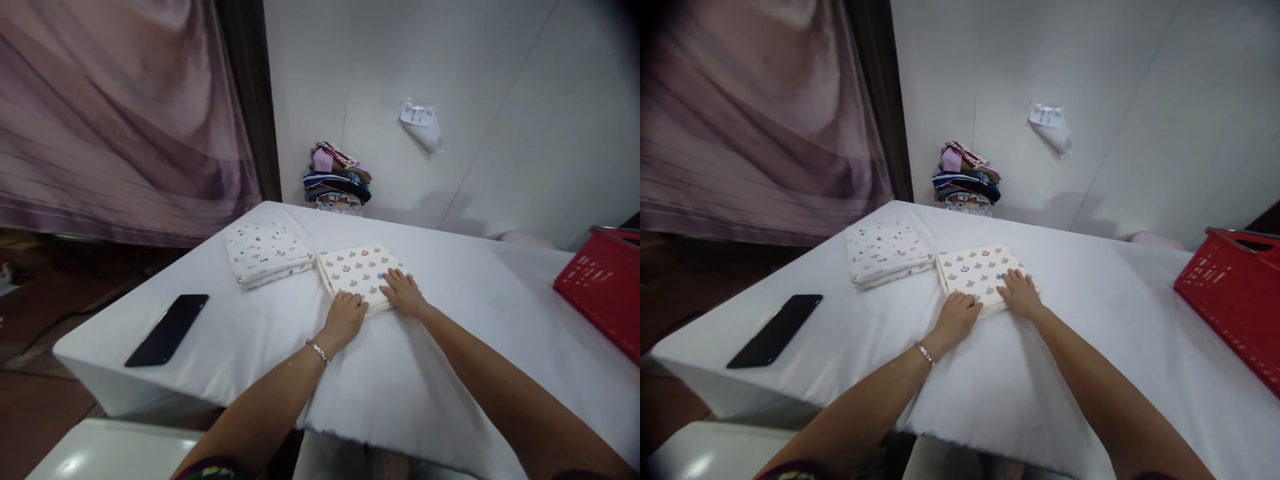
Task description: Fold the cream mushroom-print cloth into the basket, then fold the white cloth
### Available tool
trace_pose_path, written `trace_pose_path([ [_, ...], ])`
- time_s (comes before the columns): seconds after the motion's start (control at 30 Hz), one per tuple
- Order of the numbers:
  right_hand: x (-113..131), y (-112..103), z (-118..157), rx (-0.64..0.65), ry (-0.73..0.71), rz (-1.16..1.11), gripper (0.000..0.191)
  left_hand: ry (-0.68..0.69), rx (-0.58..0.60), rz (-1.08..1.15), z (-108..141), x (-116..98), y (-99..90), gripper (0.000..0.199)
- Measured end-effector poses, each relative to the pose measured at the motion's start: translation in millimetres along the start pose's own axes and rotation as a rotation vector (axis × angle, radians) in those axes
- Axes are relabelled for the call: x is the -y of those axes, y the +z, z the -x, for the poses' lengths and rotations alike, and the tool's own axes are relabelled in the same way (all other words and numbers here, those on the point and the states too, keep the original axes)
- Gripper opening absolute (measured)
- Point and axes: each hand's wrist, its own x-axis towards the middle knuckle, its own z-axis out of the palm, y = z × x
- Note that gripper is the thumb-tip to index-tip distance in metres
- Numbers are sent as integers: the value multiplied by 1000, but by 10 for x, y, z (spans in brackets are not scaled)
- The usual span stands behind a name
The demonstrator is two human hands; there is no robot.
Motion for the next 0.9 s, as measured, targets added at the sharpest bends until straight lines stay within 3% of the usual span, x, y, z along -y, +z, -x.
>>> trace_pose_path([
  [0.17, 52, -203, -147, 78, 26, -20, 54, -11, -3, 33, -7, 4, 8, 17],
  [0.3, 70, -308, -412, -4, 100, -13, 57, -17, 22, 39, -5, 11, -14, 17],
  [0.47, -27, -100, -534, 19, 141, 5, 55, -25, 38, 96, 20, 5, -71, 14],
  [0.57, -83, 28, -523, -9, 127, 35, 56, -73, 26, 198, 24, 8, -104, 22],
  [0.73, -111, 66, -525, -6, 116, 53, 58, -356, -44, 474, 2, 138, -168, 28],
  [0.9, -85, 39, -518, -2, 131, 58, 58, -725, -195, 541, -32, 483, -187, 17],
])
